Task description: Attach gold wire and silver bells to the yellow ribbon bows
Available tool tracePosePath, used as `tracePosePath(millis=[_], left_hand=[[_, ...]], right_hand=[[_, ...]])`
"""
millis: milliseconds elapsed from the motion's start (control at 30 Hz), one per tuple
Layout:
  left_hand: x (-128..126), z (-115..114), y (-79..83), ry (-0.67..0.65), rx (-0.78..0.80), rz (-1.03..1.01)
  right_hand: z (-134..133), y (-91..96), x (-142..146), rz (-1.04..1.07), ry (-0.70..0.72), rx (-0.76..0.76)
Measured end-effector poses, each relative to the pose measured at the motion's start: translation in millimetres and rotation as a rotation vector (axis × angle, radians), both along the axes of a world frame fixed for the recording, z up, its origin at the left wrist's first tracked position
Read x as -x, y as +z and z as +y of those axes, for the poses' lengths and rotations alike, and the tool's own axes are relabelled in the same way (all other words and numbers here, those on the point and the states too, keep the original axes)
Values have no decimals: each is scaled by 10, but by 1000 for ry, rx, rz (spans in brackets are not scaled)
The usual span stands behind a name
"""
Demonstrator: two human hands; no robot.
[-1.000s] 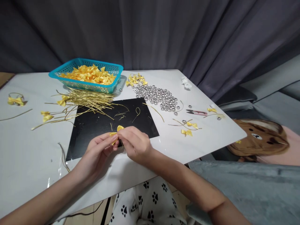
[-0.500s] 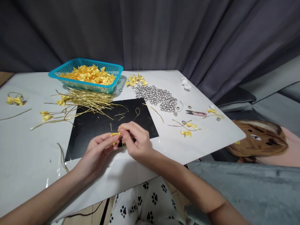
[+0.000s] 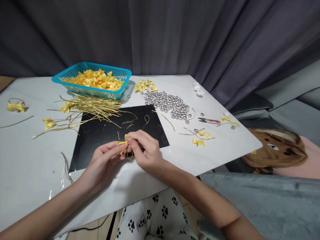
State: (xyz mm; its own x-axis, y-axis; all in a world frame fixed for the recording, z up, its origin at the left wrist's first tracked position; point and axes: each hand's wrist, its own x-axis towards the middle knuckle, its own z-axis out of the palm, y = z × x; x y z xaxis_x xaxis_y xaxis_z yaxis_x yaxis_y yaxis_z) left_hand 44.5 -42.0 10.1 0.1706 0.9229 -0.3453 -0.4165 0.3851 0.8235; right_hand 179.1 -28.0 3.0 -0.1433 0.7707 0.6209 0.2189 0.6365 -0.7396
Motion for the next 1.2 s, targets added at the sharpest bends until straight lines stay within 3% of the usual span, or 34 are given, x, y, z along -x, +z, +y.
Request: tracePosePath(millis=[533,1033,1200], left_hand=[[5,-7,-33,-21,5,-70],[-20,-37,-29,-13,168,-169],[-12,-19,-48,-15,85,-79]], right_hand=[[26,-14,4,-45,5,-71],[91,-133,-40,-216,10,-196],[98,-98,-49,-257,20,-274]])
